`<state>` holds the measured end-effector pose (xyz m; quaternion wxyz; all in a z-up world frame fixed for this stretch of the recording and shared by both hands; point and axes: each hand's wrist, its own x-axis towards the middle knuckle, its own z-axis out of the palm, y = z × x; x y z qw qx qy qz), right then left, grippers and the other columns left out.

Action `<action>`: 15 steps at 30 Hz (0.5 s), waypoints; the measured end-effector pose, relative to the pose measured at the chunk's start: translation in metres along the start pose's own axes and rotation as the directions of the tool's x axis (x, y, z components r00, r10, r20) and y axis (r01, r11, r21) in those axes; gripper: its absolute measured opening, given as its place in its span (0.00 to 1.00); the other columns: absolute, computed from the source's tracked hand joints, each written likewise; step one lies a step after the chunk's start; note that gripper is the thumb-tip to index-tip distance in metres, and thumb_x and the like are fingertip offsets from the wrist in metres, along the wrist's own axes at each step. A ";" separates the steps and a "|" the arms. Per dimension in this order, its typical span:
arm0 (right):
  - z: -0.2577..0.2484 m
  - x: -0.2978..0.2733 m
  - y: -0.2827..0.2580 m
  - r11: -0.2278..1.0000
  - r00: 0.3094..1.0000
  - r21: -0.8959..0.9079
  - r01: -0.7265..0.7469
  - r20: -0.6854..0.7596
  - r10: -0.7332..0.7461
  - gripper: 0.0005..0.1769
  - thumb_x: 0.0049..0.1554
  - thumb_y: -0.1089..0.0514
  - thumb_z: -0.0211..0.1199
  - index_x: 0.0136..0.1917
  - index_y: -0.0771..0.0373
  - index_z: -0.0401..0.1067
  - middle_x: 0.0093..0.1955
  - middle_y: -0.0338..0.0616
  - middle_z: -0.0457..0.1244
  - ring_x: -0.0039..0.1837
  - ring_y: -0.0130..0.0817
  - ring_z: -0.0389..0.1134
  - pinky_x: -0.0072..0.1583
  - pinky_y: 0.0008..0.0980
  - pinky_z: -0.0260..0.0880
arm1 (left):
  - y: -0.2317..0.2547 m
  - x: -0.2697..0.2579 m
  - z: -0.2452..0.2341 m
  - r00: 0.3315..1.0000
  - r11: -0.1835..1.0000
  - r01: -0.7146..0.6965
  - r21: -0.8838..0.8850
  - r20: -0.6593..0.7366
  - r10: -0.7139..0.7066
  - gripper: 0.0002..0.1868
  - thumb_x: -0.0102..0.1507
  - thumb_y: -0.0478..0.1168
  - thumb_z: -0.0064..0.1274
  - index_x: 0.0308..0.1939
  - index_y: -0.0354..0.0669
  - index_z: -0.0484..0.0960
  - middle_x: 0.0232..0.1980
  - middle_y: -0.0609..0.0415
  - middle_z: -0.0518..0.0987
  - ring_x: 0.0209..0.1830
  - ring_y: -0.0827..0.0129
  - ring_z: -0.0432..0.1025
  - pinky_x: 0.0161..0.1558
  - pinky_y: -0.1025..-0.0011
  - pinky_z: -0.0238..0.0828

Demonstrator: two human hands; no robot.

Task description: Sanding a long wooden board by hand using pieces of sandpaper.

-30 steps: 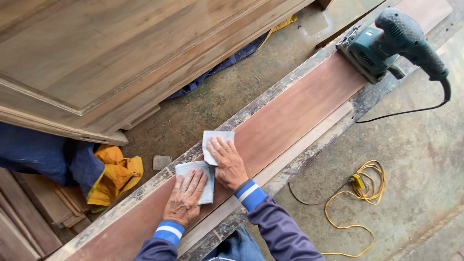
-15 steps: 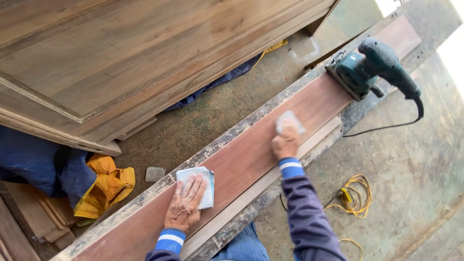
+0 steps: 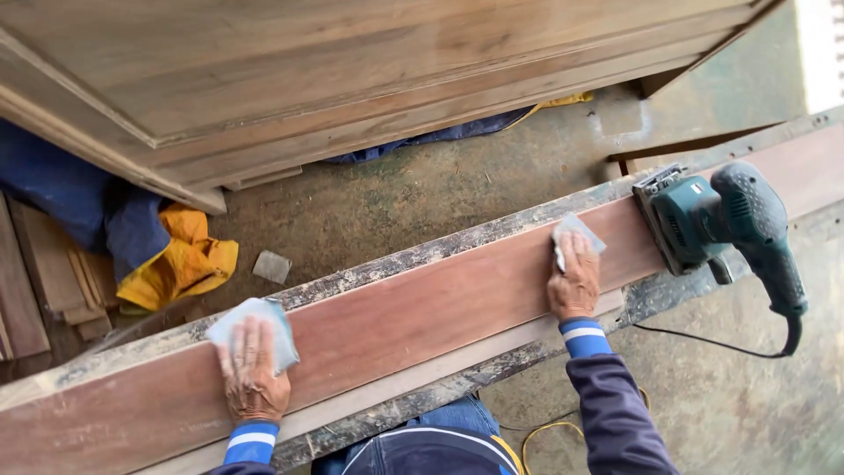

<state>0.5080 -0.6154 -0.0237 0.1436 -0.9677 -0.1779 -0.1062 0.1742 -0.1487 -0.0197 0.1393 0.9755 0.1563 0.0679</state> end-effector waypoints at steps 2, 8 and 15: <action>0.010 -0.010 -0.035 0.998 1.000 0.056 0.025 -0.020 -0.024 0.32 0.55 0.72 0.56 0.73 0.61 0.67 0.76 0.54 0.60 0.78 0.55 0.58 0.79 0.47 0.54 | 0.010 -0.001 -0.001 0.993 0.994 0.110 0.004 -0.048 -0.110 0.38 0.56 0.36 0.50 0.74 0.41 0.66 0.80 0.46 0.60 0.81 0.51 0.54 0.79 0.45 0.42; 0.000 -0.043 -0.179 0.832 0.869 0.482 0.273 0.248 -0.429 0.52 0.40 0.71 0.60 0.79 0.60 0.59 0.82 0.52 0.53 0.83 0.54 0.50 0.81 0.51 0.46 | 0.015 -0.003 0.001 0.970 0.974 0.222 0.036 -0.109 -0.217 0.35 0.59 0.35 0.49 0.74 0.41 0.69 0.81 0.46 0.62 0.83 0.50 0.54 0.81 0.43 0.43; -0.002 -0.026 0.027 0.928 0.931 0.305 0.215 0.224 -0.289 0.48 0.42 0.62 0.61 0.77 0.66 0.62 0.79 0.64 0.54 0.80 0.63 0.51 0.77 0.52 0.47 | 0.010 -0.030 -0.005 0.868 0.886 0.464 0.013 -0.206 -0.452 0.39 0.59 0.36 0.50 0.76 0.40 0.63 0.81 0.43 0.58 0.82 0.48 0.51 0.78 0.42 0.40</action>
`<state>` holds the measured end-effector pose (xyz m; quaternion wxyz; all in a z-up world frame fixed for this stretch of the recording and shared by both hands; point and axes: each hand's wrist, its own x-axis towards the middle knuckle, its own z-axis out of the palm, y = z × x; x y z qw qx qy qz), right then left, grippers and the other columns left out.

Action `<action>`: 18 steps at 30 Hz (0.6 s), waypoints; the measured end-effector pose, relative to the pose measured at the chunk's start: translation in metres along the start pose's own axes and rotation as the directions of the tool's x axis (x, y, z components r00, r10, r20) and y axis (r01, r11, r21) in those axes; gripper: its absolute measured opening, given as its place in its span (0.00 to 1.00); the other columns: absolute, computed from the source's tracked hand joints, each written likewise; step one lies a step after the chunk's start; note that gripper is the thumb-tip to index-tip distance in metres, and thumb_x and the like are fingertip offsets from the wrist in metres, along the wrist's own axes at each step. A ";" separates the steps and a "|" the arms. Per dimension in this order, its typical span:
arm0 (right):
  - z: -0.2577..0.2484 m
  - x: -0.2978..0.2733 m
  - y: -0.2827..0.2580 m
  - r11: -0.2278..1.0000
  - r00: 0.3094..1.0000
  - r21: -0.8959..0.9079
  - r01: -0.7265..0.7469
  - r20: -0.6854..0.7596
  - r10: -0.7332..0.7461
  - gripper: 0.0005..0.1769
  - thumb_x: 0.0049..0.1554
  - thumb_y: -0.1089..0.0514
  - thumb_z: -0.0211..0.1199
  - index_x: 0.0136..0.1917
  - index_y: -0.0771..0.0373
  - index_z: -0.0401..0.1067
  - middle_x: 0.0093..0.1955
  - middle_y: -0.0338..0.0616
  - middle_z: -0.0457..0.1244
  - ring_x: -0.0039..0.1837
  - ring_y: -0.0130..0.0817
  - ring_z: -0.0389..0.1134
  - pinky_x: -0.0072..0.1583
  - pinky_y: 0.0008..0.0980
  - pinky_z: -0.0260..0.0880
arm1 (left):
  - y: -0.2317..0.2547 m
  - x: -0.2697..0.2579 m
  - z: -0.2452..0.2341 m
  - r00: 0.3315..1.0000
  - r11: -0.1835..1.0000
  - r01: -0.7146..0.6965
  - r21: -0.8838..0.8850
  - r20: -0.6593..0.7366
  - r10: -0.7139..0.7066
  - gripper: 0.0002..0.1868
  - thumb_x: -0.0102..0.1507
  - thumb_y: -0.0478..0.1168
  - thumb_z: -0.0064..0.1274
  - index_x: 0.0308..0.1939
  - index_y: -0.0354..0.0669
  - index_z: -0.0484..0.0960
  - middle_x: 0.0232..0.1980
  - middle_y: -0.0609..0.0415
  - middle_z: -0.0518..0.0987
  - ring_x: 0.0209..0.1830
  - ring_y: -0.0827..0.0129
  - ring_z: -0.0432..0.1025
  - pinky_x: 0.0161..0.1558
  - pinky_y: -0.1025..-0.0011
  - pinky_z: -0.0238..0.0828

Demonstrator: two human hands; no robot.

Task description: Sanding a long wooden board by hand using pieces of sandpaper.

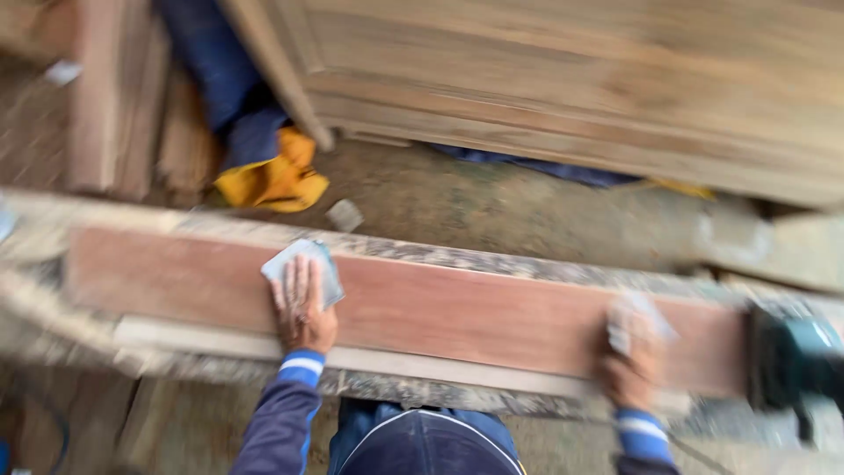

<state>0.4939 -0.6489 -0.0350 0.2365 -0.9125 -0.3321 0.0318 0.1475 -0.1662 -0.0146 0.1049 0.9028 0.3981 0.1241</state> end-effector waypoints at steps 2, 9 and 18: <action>0.009 -0.008 0.019 0.991 0.993 -0.078 0.110 -0.039 -0.114 0.38 0.51 0.64 0.58 0.76 0.68 0.63 0.78 0.65 0.56 0.81 0.62 0.52 0.81 0.50 0.48 | -0.025 -0.009 -0.003 0.988 0.988 0.146 0.047 -0.056 -0.144 0.39 0.60 0.37 0.51 0.77 0.40 0.62 0.82 0.43 0.57 0.82 0.48 0.50 0.79 0.43 0.39; 0.064 0.037 -0.168 0.942 0.953 0.213 0.259 0.102 -0.286 0.49 0.37 0.69 0.55 0.75 0.63 0.61 0.79 0.56 0.53 0.83 0.56 0.48 0.82 0.50 0.43 | -0.131 0.004 -0.019 0.879 0.894 0.441 0.076 -0.235 -0.414 0.42 0.65 0.43 0.57 0.81 0.39 0.58 0.84 0.42 0.56 0.84 0.47 0.49 0.80 0.43 0.38; 0.187 0.103 -0.482 0.647 0.566 0.282 0.709 0.318 -0.760 0.41 0.50 0.64 0.58 0.77 0.63 0.59 0.81 0.53 0.51 0.83 0.51 0.46 0.80 0.51 0.42 | -0.147 0.022 -0.058 0.894 0.892 0.446 0.075 -0.090 -0.440 0.47 0.59 0.47 0.61 0.78 0.41 0.56 0.82 0.41 0.53 0.82 0.48 0.47 0.77 0.45 0.38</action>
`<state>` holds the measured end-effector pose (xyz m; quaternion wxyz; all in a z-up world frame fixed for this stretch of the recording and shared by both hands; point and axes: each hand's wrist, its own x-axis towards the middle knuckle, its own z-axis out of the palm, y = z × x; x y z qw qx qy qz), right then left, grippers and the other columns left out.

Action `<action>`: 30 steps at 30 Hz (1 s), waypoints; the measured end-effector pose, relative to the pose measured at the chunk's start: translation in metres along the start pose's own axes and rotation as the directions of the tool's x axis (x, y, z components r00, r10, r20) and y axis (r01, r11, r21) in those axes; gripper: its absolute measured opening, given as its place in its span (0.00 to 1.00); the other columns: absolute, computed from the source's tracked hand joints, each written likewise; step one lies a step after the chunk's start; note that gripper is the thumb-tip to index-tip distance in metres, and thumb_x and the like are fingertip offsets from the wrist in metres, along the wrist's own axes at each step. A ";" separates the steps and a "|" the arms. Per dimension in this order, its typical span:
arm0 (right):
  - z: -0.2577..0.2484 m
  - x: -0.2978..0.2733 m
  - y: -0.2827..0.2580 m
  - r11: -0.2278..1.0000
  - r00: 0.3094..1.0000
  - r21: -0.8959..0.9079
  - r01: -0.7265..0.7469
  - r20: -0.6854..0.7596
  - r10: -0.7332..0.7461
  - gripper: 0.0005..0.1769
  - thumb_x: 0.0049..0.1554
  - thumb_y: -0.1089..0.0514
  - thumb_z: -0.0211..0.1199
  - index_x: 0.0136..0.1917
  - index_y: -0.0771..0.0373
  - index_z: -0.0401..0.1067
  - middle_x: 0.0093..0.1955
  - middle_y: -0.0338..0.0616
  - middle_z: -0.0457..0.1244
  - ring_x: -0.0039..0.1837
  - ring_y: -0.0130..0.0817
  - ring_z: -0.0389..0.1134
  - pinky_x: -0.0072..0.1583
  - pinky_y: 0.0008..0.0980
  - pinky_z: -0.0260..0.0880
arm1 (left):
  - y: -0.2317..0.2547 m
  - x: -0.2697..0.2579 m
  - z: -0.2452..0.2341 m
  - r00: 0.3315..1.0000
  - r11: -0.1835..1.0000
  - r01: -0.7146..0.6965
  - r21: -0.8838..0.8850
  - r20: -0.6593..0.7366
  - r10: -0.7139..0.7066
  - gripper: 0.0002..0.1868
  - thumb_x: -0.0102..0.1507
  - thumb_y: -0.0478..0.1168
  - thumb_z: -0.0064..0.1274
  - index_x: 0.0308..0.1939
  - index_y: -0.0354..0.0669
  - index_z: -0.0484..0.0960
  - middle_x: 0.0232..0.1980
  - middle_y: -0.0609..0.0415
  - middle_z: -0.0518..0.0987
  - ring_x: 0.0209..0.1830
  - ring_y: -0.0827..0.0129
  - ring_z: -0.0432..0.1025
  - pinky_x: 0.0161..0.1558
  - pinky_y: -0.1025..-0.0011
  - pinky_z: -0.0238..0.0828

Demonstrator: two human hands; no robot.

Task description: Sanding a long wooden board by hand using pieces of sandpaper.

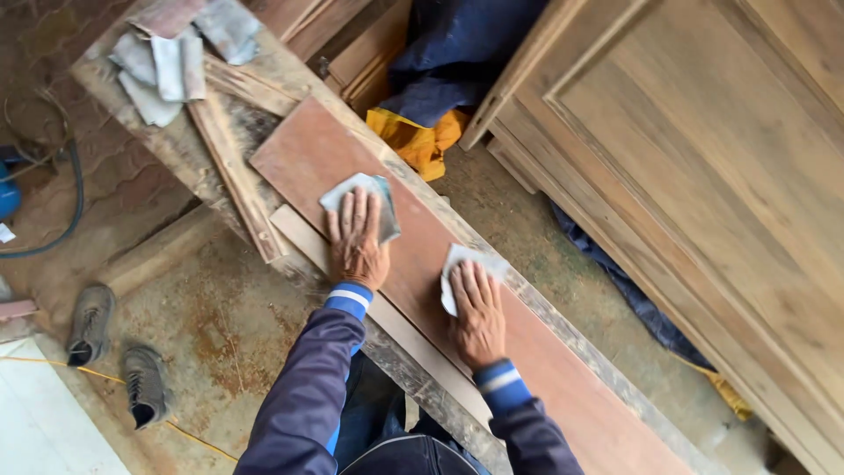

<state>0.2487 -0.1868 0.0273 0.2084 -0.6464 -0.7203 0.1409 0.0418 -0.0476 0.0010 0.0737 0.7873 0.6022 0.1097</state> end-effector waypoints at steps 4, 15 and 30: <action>0.007 0.059 -0.017 0.997 0.996 -0.022 0.069 0.062 -0.068 0.42 0.49 0.65 0.58 0.78 0.65 0.58 0.81 0.55 0.50 0.83 0.53 0.45 0.80 0.52 0.41 | -0.040 0.020 0.019 0.995 0.998 -0.067 -0.015 -0.068 0.066 0.47 0.61 0.47 0.61 0.80 0.45 0.55 0.84 0.47 0.53 0.84 0.53 0.47 0.81 0.46 0.37; 0.004 0.011 -0.012 0.990 0.996 -0.128 -0.063 0.049 0.069 0.40 0.49 0.70 0.54 0.76 0.59 0.62 0.80 0.50 0.53 0.84 0.49 0.48 0.82 0.50 0.42 | -0.159 0.107 -0.003 0.996 0.998 0.037 -0.042 -0.085 -0.040 0.45 0.63 0.48 0.58 0.80 0.46 0.54 0.84 0.46 0.52 0.83 0.52 0.47 0.80 0.45 0.35; 0.036 0.143 -0.070 0.961 0.969 -0.218 0.171 0.213 -0.124 0.41 0.50 0.69 0.53 0.78 0.61 0.59 0.81 0.53 0.51 0.83 0.49 0.47 0.81 0.50 0.43 | -0.207 0.078 0.019 0.999 0.996 -0.046 0.077 -0.016 0.047 0.46 0.60 0.35 0.55 0.81 0.45 0.53 0.84 0.47 0.54 0.85 0.57 0.47 0.79 0.41 0.33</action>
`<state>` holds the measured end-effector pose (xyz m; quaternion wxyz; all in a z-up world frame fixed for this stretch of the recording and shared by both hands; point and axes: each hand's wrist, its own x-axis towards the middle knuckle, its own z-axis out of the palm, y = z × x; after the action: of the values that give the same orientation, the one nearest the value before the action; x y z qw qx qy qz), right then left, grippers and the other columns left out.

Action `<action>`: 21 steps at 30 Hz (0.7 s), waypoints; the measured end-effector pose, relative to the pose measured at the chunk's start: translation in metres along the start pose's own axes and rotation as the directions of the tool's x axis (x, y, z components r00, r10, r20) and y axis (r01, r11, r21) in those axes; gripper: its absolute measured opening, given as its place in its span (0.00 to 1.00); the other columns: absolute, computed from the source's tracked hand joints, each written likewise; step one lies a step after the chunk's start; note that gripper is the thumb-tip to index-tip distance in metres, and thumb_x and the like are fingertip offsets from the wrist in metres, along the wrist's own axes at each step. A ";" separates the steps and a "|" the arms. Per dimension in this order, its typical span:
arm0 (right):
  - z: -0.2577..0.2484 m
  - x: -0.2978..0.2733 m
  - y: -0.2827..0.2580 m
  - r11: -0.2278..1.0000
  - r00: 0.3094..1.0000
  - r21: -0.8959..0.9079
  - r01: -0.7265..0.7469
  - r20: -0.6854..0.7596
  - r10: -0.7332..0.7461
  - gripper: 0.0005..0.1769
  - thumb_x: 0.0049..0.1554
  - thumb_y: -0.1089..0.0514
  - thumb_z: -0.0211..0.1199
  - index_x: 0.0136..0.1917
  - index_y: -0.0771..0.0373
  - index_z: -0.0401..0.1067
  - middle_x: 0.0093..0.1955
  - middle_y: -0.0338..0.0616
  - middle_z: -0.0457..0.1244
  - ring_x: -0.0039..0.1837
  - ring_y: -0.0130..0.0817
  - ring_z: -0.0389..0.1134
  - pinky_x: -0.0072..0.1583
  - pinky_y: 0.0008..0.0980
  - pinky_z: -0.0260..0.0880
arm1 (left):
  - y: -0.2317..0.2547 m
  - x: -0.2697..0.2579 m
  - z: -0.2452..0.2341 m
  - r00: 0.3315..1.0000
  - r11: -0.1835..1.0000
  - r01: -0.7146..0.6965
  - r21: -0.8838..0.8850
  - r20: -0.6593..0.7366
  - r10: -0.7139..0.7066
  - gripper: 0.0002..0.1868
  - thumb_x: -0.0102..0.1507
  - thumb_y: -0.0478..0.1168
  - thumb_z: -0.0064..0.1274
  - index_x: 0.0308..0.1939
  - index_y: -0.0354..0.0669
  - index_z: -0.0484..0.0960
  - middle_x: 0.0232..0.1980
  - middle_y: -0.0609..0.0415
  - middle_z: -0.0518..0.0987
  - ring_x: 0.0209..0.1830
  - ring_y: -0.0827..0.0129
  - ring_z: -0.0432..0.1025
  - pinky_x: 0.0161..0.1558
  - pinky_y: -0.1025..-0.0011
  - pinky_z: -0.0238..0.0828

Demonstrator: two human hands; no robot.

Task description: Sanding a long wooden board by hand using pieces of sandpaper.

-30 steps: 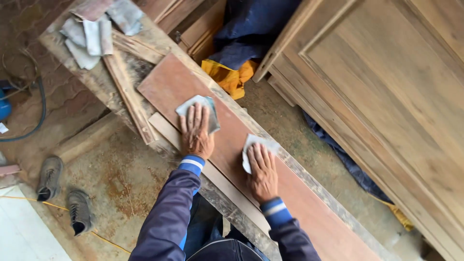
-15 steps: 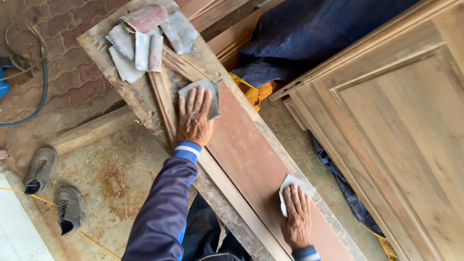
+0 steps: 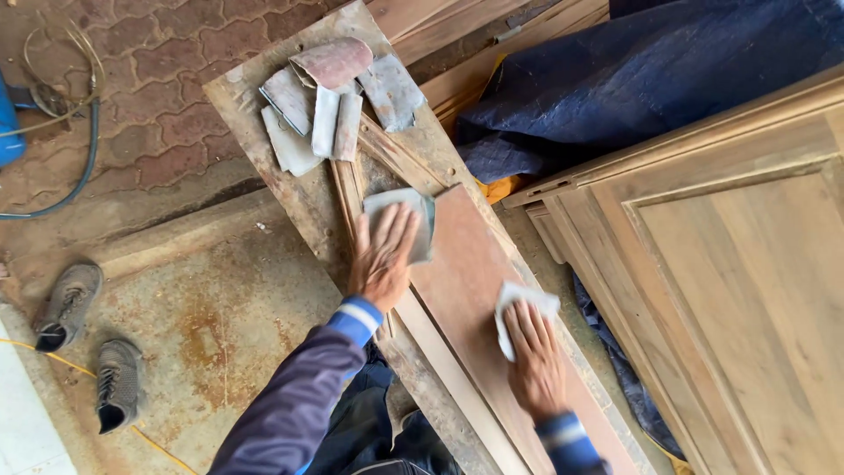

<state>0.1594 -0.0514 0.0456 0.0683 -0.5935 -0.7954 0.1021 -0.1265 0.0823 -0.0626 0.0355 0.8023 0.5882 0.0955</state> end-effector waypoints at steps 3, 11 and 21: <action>0.012 -0.004 0.002 1.000 0.999 0.023 -0.012 -0.046 0.013 0.37 0.54 0.67 0.54 0.77 0.59 0.60 0.81 0.52 0.52 0.83 0.49 0.48 0.81 0.49 0.44 | 0.001 -0.005 -0.041 0.996 0.980 0.058 -0.190 -0.053 -0.069 0.41 0.61 0.35 0.53 0.79 0.44 0.56 0.82 0.47 0.56 0.83 0.54 0.48 0.78 0.37 0.33; 0.024 0.184 -0.033 0.987 0.985 0.047 0.155 -0.078 -0.151 0.35 0.55 0.66 0.55 0.77 0.66 0.59 0.81 0.59 0.51 0.83 0.55 0.47 0.80 0.52 0.44 | -0.007 -0.008 -0.028 0.988 0.946 0.052 -0.319 -0.123 -0.096 0.38 0.65 0.40 0.49 0.78 0.42 0.56 0.81 0.46 0.58 0.83 0.52 0.50 0.79 0.39 0.34; 0.013 0.026 -0.019 0.997 0.993 -0.022 0.067 0.101 -0.065 0.41 0.51 0.73 0.49 0.78 0.61 0.57 0.82 0.52 0.47 0.83 0.49 0.44 0.81 0.52 0.37 | -0.011 -0.010 -0.035 0.984 0.920 0.033 -0.390 -0.149 -0.098 0.35 0.68 0.42 0.45 0.79 0.42 0.56 0.82 0.45 0.58 0.83 0.51 0.50 0.79 0.40 0.36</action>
<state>0.1316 -0.0322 0.0370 0.0243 -0.5619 -0.8182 0.1194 -0.1466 0.0738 -0.0308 0.1467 0.7487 0.5853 0.2745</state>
